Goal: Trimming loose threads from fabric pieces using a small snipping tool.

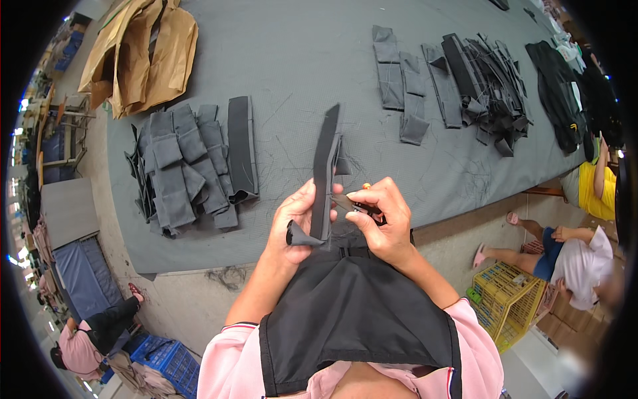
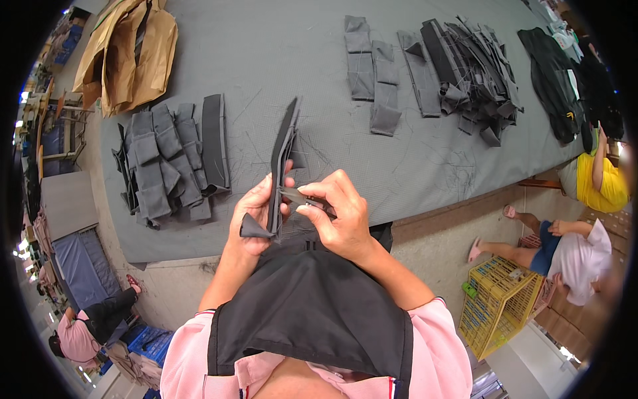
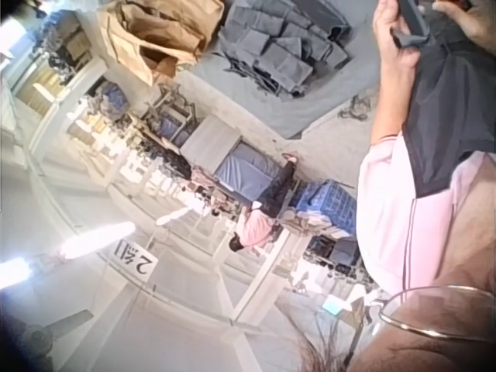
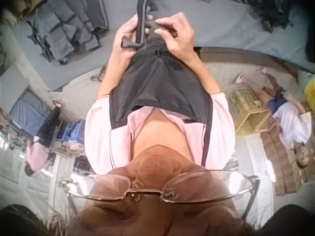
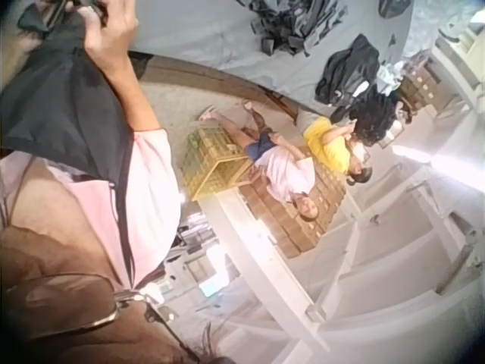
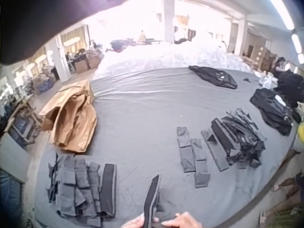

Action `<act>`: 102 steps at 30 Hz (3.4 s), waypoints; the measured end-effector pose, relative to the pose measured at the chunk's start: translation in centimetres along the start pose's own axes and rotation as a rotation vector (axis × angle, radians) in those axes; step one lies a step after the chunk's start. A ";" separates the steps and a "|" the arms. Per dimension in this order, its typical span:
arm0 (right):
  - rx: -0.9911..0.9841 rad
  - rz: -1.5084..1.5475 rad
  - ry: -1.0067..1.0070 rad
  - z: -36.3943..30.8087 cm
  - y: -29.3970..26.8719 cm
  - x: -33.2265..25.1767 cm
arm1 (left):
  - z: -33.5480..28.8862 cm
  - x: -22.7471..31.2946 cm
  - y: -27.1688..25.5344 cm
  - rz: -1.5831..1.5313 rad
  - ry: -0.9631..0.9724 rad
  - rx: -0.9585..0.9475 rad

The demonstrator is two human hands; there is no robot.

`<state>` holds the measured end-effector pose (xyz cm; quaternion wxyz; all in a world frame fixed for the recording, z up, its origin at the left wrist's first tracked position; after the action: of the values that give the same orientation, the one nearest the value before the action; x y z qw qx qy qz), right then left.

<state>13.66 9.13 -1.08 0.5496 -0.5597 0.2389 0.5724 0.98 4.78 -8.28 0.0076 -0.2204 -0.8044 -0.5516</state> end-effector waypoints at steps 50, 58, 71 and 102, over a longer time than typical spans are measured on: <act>0.074 -0.433 -0.156 1.8 -1.7 -1.1 | -0.4 0.7 2.6 0.446 0.083 0.121; 0.062 -0.489 -0.255 1.6 -1.6 -1.2 | -0.6 0.8 2.2 0.437 0.070 0.114; 0.106 -0.444 -0.184 1.5 -1.5 -1.0 | -0.7 1.0 2.5 0.509 0.083 0.196; -0.245 0.735 0.659 3.7 0.9 5.4 | 0.0 1.6 0.4 1.063 -0.061 0.006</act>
<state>12.71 14.12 -5.29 0.1378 -0.6498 0.5117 0.5448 -0.32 5.46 -7.50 0.2635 -0.6135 -0.5832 -0.4626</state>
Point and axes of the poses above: each hand's wrist, its own z-axis towards the middle knuckle, its own y-axis out of the palm, x = y × z, the point moved 7 cm from there along z, towards the middle knuckle, and after that the axes turned 2 degrees about z, right-handed, at the moved point
